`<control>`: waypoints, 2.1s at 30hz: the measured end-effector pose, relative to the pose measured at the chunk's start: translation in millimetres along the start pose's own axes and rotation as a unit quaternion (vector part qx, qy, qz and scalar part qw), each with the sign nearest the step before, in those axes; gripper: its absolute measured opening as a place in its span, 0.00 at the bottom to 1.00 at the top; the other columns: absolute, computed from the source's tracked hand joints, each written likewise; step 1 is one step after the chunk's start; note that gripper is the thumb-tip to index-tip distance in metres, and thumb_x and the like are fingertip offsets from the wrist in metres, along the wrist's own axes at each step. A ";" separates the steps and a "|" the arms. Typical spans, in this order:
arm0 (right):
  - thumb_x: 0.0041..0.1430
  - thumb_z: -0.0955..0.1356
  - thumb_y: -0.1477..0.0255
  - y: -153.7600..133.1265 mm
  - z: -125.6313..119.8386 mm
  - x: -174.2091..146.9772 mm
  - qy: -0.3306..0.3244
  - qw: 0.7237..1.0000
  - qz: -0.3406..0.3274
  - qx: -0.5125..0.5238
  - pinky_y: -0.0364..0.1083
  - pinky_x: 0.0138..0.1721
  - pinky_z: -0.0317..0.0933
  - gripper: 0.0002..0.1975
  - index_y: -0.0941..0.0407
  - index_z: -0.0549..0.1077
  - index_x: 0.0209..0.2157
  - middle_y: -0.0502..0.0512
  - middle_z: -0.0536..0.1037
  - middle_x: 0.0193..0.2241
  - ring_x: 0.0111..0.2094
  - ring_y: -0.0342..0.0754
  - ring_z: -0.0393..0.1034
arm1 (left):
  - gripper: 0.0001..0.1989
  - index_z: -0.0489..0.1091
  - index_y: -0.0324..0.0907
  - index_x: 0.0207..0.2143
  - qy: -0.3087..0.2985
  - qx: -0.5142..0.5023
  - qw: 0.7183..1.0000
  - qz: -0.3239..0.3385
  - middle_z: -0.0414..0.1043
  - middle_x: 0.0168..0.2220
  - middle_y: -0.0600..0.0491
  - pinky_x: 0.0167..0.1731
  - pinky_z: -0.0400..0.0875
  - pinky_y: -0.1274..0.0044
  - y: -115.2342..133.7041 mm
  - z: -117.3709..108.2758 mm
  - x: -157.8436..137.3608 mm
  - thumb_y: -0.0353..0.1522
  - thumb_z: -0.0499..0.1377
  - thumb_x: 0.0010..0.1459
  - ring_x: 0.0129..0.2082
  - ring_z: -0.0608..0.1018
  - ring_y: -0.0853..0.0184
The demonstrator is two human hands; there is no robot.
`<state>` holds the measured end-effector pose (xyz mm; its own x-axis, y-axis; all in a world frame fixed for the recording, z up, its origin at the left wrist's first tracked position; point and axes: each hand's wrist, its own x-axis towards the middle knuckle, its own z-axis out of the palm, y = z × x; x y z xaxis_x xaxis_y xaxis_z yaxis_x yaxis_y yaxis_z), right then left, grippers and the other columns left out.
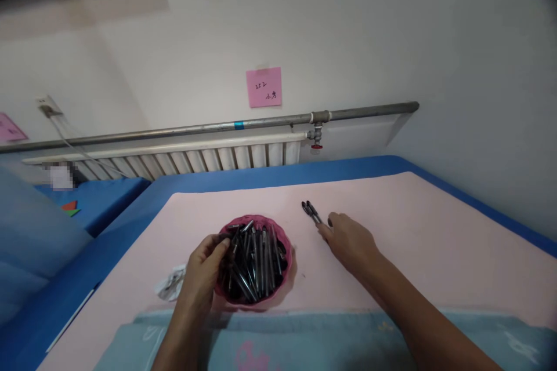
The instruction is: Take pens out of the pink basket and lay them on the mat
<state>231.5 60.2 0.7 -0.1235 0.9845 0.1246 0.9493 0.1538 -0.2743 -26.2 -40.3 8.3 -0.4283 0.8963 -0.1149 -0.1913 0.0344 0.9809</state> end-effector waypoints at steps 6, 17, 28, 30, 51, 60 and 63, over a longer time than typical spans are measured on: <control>0.57 0.59 0.72 -33.0 5.5 -13.1 0.020 0.991 -0.110 0.076 0.42 0.33 0.55 0.09 0.56 0.69 0.30 0.53 0.71 0.32 0.34 0.45 0.66 | 0.11 0.69 0.40 0.28 0.016 0.139 0.987 0.074 0.69 0.25 0.56 0.29 0.63 0.79 -2.8 -5.4 1.0 0.39 0.58 0.48 0.27 0.69 0.70; 0.56 0.62 0.69 -72.6 27.1 -34.1 0.019 0.975 -0.207 0.079 0.56 0.47 0.52 0.11 0.58 0.72 0.37 0.64 0.61 0.54 0.51 0.59 0.54 | 0.05 0.72 0.43 0.23 0.064 0.494 0.837 0.227 0.70 0.38 0.46 0.45 0.58 0.65 -14.2 6.3 3.9 0.34 0.58 0.45 0.42 0.68 0.55; 0.53 0.63 0.68 -81.7 40.8 -25.0 -0.036 0.986 -0.128 0.097 0.54 0.47 0.52 0.12 0.58 0.73 0.37 0.61 0.62 0.54 0.50 0.59 0.56 | 0.08 0.73 0.39 0.26 0.034 0.565 0.801 0.193 0.67 0.47 0.38 0.46 0.54 0.57 -24.3 16.9 3.1 0.33 0.57 0.45 0.50 0.62 0.46; 0.51 0.63 0.70 -83.2 39.2 -25.5 -0.032 0.985 -0.134 0.101 0.55 0.47 0.52 0.13 0.58 0.73 0.38 0.62 0.63 0.53 0.50 0.59 0.56 | 0.06 0.72 0.40 0.24 0.041 0.552 0.811 0.188 0.67 0.46 0.40 0.46 0.54 0.58 -21.9 18.1 2.7 0.32 0.57 0.44 0.50 0.63 0.47; 0.59 0.59 0.74 -86.8 14.8 -45.9 -0.015 0.926 -0.319 0.201 0.48 0.39 0.56 0.11 0.54 0.69 0.40 0.52 0.76 0.36 0.35 0.47 0.67 | 0.06 0.65 0.39 0.28 0.092 -0.230 0.968 -0.030 0.73 0.25 0.54 0.33 0.74 0.73 13.8 -4.3 1.9 0.23 0.58 0.46 0.27 0.77 0.70; 0.59 0.59 0.74 -85.6 19.8 -45.4 -0.005 0.926 -0.330 0.186 0.49 0.39 0.55 0.11 0.54 0.70 0.40 0.53 0.76 0.35 0.37 0.49 0.68 | 0.06 0.66 0.39 0.27 0.091 -0.236 0.967 -0.009 0.72 0.25 0.54 0.34 0.74 0.73 11.1 -3.6 2.0 0.23 0.59 0.46 0.28 0.77 0.70; 0.59 0.59 0.75 -85.3 19.5 -45.7 -0.009 0.926 -0.330 0.183 0.50 0.39 0.55 0.10 0.54 0.70 0.39 0.53 0.76 0.34 0.36 0.48 0.68 | 0.06 0.66 0.39 0.28 0.095 -0.239 0.966 -0.013 0.72 0.25 0.54 0.33 0.74 0.73 11.8 -2.9 2.0 0.23 0.58 0.47 0.28 0.77 0.69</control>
<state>150.5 3.7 -0.2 -0.6499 0.6663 0.3657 0.5040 0.7379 -0.4489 -31.9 -39.4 19.2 -0.5642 0.7985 -0.2099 -0.5704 -0.1931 0.7984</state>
